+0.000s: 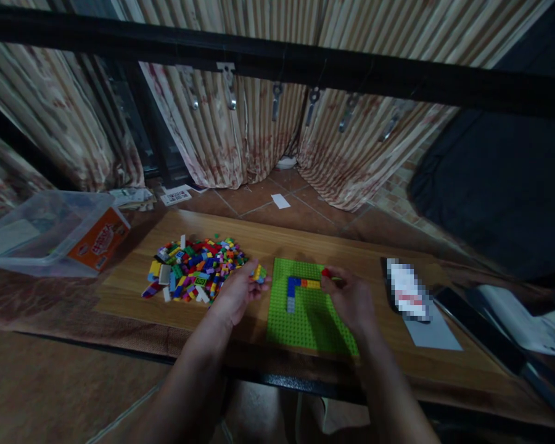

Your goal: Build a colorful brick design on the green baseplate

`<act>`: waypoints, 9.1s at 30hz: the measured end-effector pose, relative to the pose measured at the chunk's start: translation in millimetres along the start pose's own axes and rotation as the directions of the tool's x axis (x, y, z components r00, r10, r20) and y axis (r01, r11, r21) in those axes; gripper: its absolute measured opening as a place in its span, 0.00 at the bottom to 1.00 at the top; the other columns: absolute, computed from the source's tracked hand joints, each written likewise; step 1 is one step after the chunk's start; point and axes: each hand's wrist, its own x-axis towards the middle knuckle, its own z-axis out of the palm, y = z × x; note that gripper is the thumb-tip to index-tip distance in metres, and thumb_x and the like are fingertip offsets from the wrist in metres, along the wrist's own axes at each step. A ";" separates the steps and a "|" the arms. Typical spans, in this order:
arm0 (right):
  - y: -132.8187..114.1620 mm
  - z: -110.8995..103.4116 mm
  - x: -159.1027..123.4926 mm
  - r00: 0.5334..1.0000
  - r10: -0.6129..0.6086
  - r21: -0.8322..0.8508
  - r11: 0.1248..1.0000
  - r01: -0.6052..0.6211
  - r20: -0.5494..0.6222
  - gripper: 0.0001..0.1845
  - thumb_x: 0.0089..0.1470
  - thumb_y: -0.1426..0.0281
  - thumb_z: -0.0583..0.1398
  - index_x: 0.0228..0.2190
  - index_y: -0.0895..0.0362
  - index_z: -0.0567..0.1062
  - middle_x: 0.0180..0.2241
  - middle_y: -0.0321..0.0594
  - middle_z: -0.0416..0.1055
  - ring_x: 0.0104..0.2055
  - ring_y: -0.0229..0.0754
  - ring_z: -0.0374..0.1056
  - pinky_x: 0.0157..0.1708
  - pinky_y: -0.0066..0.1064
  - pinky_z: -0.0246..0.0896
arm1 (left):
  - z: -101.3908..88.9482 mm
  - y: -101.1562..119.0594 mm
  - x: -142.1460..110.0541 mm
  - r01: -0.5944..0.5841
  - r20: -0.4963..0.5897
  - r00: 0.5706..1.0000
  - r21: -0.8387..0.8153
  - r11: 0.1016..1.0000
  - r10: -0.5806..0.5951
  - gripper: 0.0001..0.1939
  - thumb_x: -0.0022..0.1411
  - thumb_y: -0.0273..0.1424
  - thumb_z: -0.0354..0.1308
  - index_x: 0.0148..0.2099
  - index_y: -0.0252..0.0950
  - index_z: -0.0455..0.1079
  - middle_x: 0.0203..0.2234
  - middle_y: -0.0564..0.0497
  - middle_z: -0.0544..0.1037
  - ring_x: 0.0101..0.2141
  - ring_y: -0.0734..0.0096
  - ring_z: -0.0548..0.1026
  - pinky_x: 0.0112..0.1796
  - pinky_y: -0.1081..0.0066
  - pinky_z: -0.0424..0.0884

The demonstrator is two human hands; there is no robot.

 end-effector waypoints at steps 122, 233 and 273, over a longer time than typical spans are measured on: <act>-2.0 -7.3 -9.5 0.986 -0.151 0.015 0.989 0.150 0.074 0.18 0.54 0.55 0.56 0.33 0.56 0.76 0.31 0.39 0.74 0.33 0.41 0.68 0.34 0.31 0.61 | 27.3 -16.3 0.4 0.216 0.287 0.940 -0.088 0.972 -0.183 0.20 0.63 0.43 0.48 0.35 0.32 0.71 0.31 0.44 0.79 0.26 0.74 0.74 0.28 0.76 0.67; 27.1 -9.0 1.0 0.952 0.144 -0.344 0.938 -0.044 0.271 0.14 0.42 0.59 0.63 0.19 0.57 0.76 0.17 0.34 0.69 0.21 0.36 0.63 0.23 0.28 0.51 | 8.9 -11.3 3.4 -0.130 -0.013 0.990 0.247 0.960 0.138 0.18 0.49 0.46 0.62 0.29 0.35 0.71 0.24 0.48 0.76 0.21 0.74 0.69 0.23 0.73 0.61; -33.6 18.2 -39.7 0.874 -0.447 -0.012 0.889 0.458 0.192 0.16 0.50 0.63 0.63 0.43 0.50 0.74 0.44 0.41 0.70 0.48 0.46 0.63 0.49 0.41 0.59 | 39.5 -29.0 -14.1 0.221 0.310 0.939 -0.211 0.952 -0.149 0.13 0.59 0.38 0.58 0.30 0.33 0.71 0.25 0.50 0.76 0.24 0.78 0.72 0.26 0.78 0.69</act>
